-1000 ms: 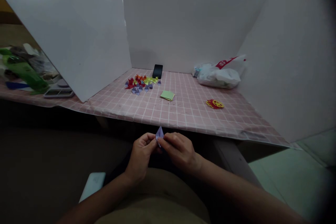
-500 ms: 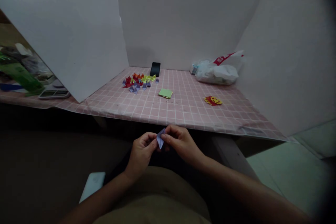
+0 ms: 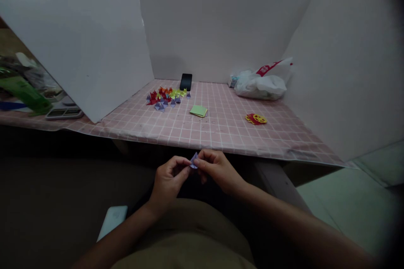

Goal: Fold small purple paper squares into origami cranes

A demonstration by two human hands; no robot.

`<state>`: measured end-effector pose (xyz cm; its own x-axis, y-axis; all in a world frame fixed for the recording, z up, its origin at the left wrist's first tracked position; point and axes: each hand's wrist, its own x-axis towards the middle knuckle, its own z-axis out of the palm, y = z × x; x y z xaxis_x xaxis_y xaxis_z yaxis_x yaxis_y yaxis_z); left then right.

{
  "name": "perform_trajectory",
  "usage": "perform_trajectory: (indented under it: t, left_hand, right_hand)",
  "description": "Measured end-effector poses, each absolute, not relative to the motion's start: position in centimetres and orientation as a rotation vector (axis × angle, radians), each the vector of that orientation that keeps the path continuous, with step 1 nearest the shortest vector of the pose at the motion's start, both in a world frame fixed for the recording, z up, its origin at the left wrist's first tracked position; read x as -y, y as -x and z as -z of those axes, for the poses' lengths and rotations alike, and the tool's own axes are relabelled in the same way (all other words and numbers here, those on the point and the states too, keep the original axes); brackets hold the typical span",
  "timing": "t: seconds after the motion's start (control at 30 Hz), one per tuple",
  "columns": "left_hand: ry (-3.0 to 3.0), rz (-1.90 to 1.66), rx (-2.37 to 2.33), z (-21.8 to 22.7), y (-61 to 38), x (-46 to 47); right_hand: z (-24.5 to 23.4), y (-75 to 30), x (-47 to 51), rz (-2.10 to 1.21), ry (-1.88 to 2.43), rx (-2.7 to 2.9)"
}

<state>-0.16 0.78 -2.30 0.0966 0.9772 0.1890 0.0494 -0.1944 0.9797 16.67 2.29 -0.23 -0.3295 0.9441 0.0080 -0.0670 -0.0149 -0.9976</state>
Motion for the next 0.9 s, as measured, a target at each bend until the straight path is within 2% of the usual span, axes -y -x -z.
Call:
perform_trajectory:
  t: [0.17,0.37,0.9]
  left_hand:
    - [-1.316,-1.211,-1.063,1.8,0.3,-0.9]
    - [-1.162,-1.212,-0.998,1.1,0.2,-0.9]
    - [-1.007,-1.235,-0.919,1.5,0.1,-0.8]
  right_hand:
    - [0.2,-16.5,-2.2,-1.543,0.935,1.349]
    - [0.6,-16.3,-2.3,-1.456,0.795,1.357]
    - [0.6,-16.1,-1.9,-1.433,0.773,1.353]
